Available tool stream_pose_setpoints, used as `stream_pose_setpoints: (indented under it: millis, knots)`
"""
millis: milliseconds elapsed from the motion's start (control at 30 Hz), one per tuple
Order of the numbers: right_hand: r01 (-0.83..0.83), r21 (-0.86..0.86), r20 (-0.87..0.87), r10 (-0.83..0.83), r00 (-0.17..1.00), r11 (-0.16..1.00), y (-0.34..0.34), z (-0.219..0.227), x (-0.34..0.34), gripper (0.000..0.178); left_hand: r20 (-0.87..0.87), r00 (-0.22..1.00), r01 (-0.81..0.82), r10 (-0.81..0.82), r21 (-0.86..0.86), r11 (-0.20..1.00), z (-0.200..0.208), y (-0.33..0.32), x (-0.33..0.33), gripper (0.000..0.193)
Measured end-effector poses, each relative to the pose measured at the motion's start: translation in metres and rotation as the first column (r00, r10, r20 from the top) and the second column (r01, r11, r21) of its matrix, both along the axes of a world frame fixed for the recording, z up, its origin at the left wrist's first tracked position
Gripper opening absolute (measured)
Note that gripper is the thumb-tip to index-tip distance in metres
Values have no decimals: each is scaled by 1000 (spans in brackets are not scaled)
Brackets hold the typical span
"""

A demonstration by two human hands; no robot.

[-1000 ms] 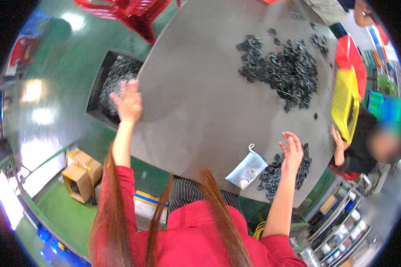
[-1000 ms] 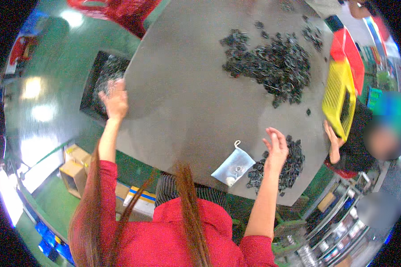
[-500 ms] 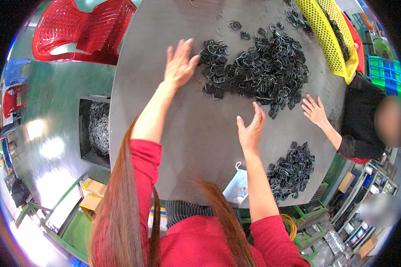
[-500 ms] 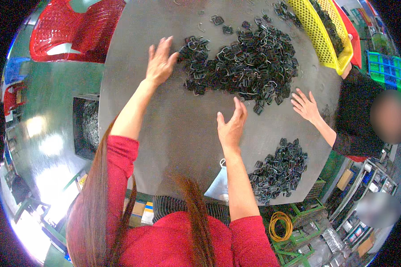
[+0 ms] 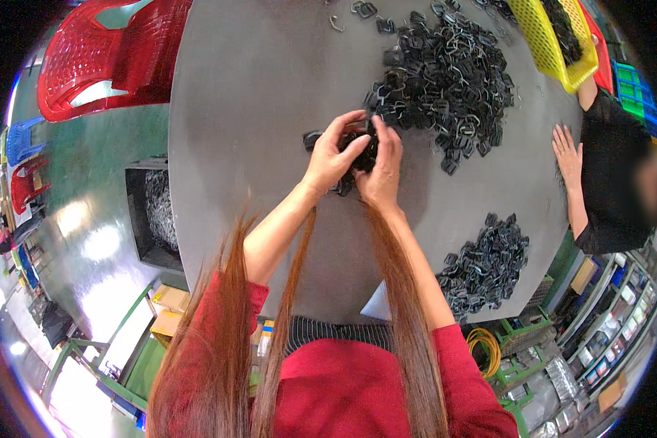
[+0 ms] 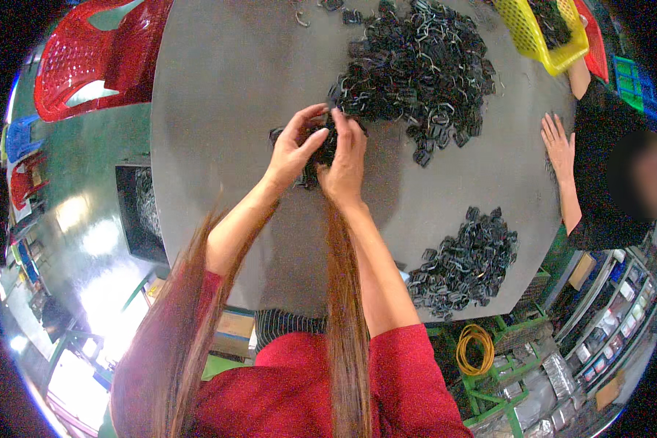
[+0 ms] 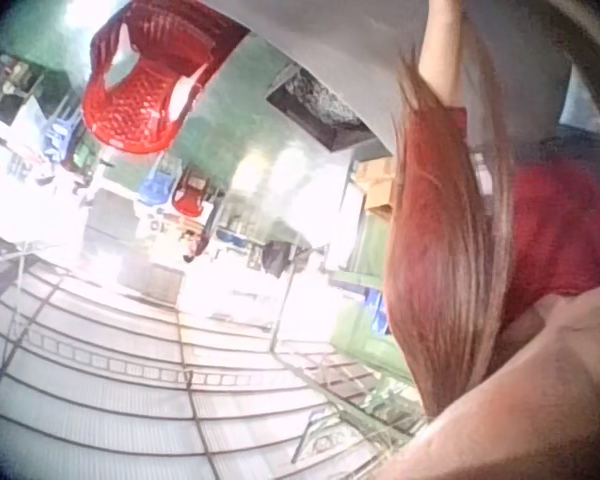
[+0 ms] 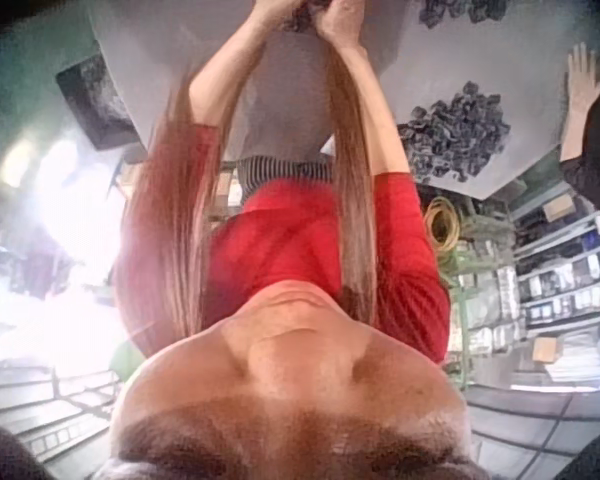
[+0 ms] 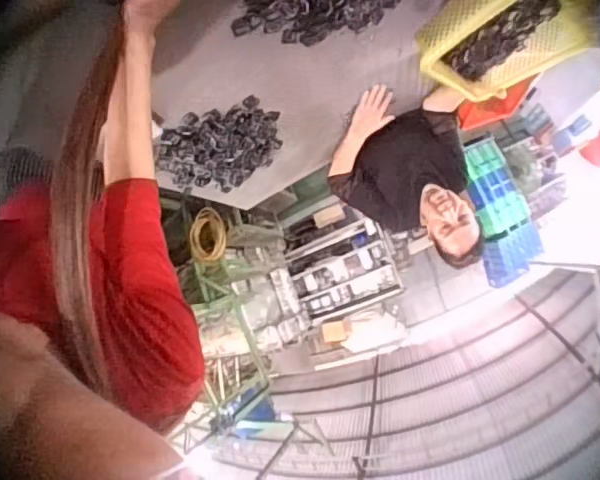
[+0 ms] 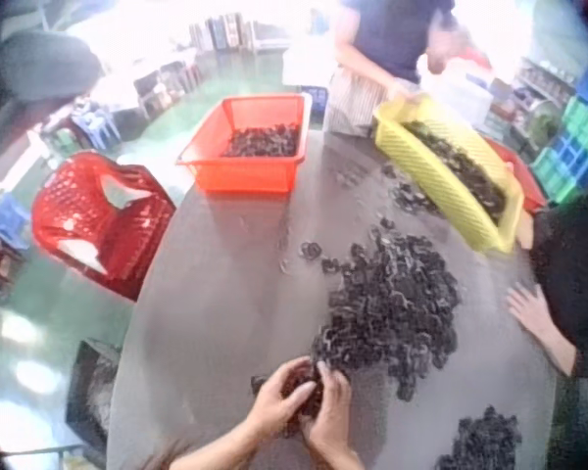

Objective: The person assembles small black plastic parts and metal hooks on a table. They pick up the components, connect them, and place the finished items into a yellow basket.

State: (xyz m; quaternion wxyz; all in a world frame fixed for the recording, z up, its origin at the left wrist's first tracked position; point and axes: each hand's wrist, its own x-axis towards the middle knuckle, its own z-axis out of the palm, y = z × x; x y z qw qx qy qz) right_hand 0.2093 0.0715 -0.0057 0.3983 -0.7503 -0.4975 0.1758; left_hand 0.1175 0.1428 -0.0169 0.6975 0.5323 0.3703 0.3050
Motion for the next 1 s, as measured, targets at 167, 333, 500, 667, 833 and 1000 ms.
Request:
stream_pose_setpoints:
  millis: [167,333,500,667,833,1000]
  knots:
    - [114,-153,-399,-167,902,982,-17,14,-4,35,8,983,-180,186,-207,962,29,-16,-47,22]
    - [229,-223,-695,-319,644,948,-38,51,30,28,-439,828,-71,349,535,842,31,-26,-86,29]
    - [261,-211,-674,-334,659,942,-69,87,47,26,-675,680,351,286,642,682,26,-70,-79,56]
    - [228,-239,-732,-329,596,944,-105,80,51,22,-655,732,427,188,656,623,3,-77,-87,35]
    - [58,-427,-224,-168,960,902,-113,47,58,22,-602,725,177,334,632,755,19,-67,-102,22]
    - [280,-465,272,-166,948,840,-76,34,34,56,-644,685,339,340,695,634,33,-57,-68,25]
